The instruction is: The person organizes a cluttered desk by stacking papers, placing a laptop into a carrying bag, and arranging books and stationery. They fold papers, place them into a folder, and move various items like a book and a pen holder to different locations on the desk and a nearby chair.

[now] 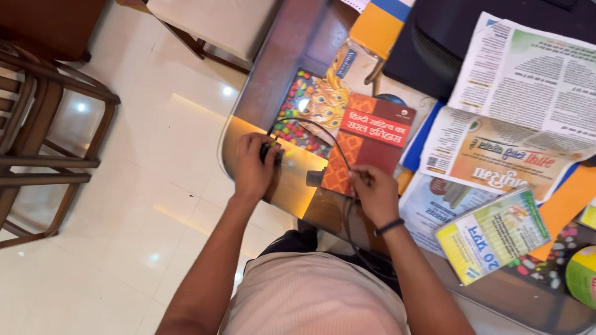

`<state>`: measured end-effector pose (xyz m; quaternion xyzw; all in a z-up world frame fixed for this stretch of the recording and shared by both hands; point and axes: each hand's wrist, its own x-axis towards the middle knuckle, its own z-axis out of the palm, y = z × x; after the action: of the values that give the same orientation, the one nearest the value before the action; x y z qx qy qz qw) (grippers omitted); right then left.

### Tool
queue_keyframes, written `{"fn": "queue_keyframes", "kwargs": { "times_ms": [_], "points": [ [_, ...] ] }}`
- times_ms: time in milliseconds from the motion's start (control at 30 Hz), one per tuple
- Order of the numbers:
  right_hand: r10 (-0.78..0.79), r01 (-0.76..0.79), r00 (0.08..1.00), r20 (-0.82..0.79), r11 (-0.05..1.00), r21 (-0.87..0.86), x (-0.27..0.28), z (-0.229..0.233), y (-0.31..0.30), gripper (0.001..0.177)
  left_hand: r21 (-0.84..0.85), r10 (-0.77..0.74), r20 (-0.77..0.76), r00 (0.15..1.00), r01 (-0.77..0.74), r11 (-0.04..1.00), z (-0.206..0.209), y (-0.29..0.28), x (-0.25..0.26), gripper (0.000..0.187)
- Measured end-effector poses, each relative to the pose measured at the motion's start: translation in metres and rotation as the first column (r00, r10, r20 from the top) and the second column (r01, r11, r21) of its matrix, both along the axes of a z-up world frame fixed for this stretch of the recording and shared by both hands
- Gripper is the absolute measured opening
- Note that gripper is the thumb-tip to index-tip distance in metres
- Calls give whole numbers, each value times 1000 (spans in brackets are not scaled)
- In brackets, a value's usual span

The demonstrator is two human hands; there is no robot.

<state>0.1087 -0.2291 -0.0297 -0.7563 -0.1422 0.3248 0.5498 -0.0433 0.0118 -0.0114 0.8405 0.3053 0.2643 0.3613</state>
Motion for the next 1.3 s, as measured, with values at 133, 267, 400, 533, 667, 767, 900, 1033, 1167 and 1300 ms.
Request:
{"fn": "queue_keyframes", "kwargs": {
  "times_ms": [133, 267, 400, 533, 667, 767, 900, 1033, 1167, 1300],
  "points": [
    [-104, 113, 990, -92, 989, 98, 11, -17, 52, 14, 34, 31, -106, 994, -28, 999, 0, 6, -11, 22],
    [63, -38, 804, 592, 998, -55, 10, 8, 59, 21, 13, 23, -139, 990, -21, 1000, -2, 11, -13, 24],
    [439, -261, 446, 780, 897, -356, -18, 59, 36, 29, 15, 14, -142, 990, -12, 1000, -6, 14, -13, 23],
    [623, -378, 126, 772, 749, -543, -29, 72, 30, 33, 7, -8, -131, 991, 9, 1000, -9, 18, -13, 23],
    [582, -404, 187, 792, 780, -478, -18, 67, 43, 20, -78, -36, -68, 997, 31, 996, -6, 31, -13, 24],
    [406, -304, 389, 827, 904, -301, 2, 85, 47, 22, -565, 16, 77, 997, 31, 825, 2, 46, -12, 23],
    [79, -94, 817, 571, 996, -2, 8, 107, 38, 14, -827, -57, 203, 978, 202, 525, 23, 57, -19, 24],
    [-157, 128, 954, 255, 984, 125, 11, 92, 27, 17, -931, -132, 278, 951, 301, 205, 43, 55, -29, 37],
    [-243, 231, 962, 123, 967, 103, 9, 68, 1, 19, -944, -109, 331, 937, 330, -26, 41, 40, -30, 46],
    [-326, 322, 945, 23, 941, 103, -1, 45, -26, 21, -911, -66, 387, 920, 371, -182, 32, 22, -20, 53]
  ]
}}
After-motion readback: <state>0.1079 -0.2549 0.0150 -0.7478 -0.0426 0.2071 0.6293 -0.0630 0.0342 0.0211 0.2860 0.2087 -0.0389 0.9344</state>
